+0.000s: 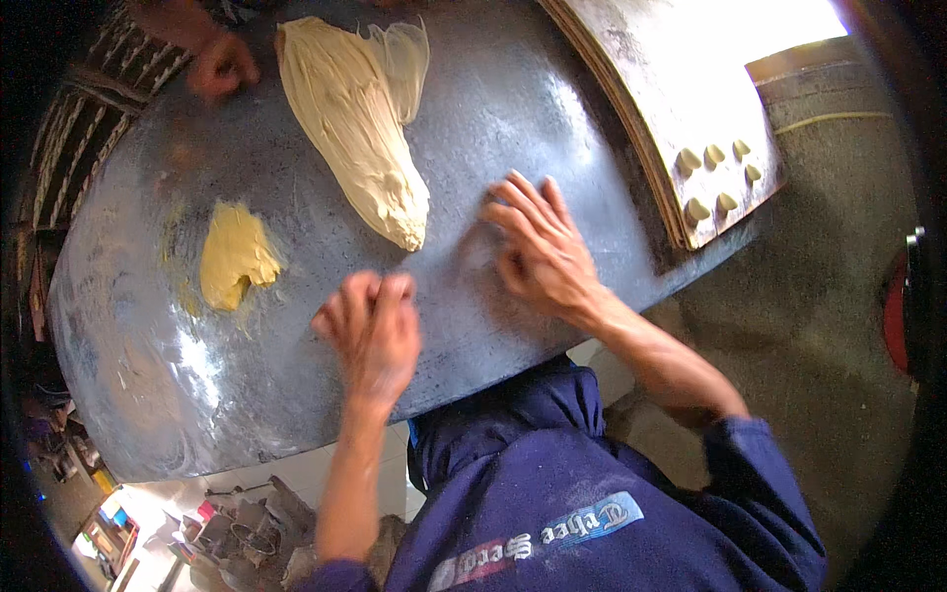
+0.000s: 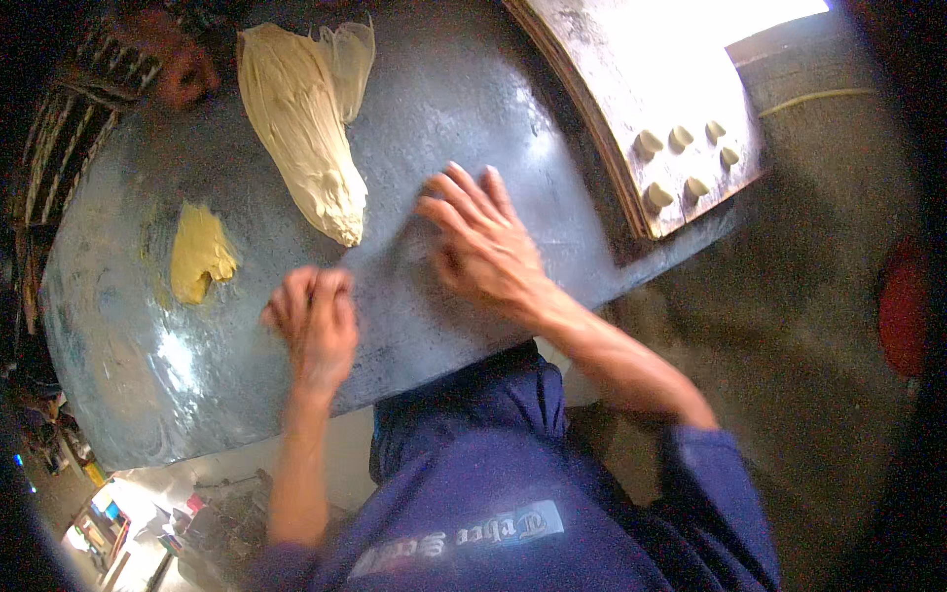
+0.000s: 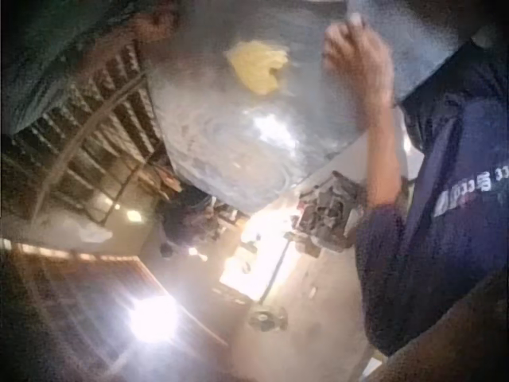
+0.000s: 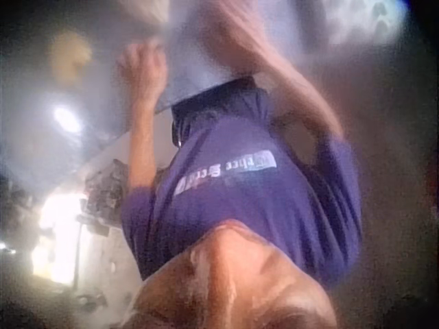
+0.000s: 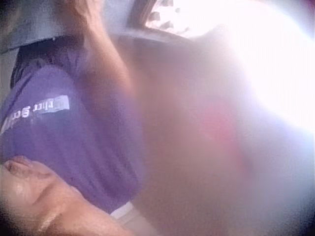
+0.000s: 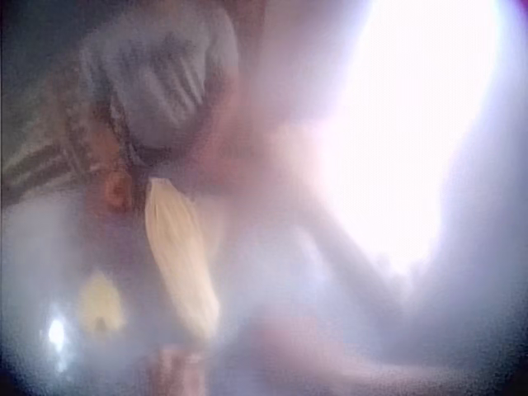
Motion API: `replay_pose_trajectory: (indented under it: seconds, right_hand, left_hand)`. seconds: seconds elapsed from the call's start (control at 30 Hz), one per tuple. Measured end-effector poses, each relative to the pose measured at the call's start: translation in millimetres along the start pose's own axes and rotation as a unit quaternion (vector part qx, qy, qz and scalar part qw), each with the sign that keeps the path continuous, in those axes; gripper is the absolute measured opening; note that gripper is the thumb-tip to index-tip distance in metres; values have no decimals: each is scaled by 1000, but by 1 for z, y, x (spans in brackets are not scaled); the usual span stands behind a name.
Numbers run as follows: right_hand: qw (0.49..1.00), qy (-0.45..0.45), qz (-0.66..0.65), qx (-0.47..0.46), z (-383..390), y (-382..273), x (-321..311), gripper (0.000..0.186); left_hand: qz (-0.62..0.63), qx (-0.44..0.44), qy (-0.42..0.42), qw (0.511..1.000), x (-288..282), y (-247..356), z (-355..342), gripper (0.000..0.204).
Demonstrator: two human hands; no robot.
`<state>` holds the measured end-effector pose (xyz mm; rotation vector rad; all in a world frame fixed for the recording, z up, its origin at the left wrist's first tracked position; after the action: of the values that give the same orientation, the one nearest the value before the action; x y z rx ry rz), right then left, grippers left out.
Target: The person repeatedly pinches off small pieces of dough from a large mass on a metal table, rolls them into balls, and places them on a wooden board. Another person is visible nearby, also working with dough.
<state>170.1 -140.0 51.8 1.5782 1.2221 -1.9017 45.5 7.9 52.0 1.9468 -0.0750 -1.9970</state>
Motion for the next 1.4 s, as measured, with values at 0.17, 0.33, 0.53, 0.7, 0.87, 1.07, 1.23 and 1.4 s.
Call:
replay_pose_trajectory:
  seconds: [0.17, 0.33, 0.53, 0.7, 0.87, 1.07, 1.23, 1.4]
  right_hand:
    - [985, -44, -121, -118, 40, -13, 19, 51]
    - [1000, -10, -1, 1, -15, 7, 1, 57]
    - [981, -3, -103, -167, 19, -2, 7, 42]
    - [993, 48, -107, -20, -34, 6, 2, 57]
    - [983, 75, -160, -42, -1, 11, 2, 54]
    - [982, 140, -113, 50, 25, 5, -16, 60]
    - [951, 130, -271, 70, 44, 44, -55, 57]
    - [880, 446, -104, 125, 129, 151, -196, 75]
  left_hand:
    - [62, 98, 1, 993, 5, 25, 25, 12]
    - [-6, 6, -4, 1000, 9, -6, -5, 20]
    - [63, 74, -29, 995, 14, 0, 20, 10]
    - [13, -30, -19, 999, 14, -14, -19, 15]
    - [47, 2, -55, 997, 14, -23, 19, 22]
    - [260, -152, 33, 953, -26, -31, 9, 30]
    - [363, -267, 55, 891, -34, 6, -37, 33]
    - [372, 173, 142, 901, -109, 208, -183, 48]
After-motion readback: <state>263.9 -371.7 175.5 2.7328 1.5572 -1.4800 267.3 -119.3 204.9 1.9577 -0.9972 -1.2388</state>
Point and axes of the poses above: each hand's wrist, its own z-axis away from the middle knuckle, its own x-axis out of the palm, y = z × x, the point moved 8 cm from there along -z, towards the middle knuckle, and after that the axes turned 10 degrees about -y, right-handed, at the moved point
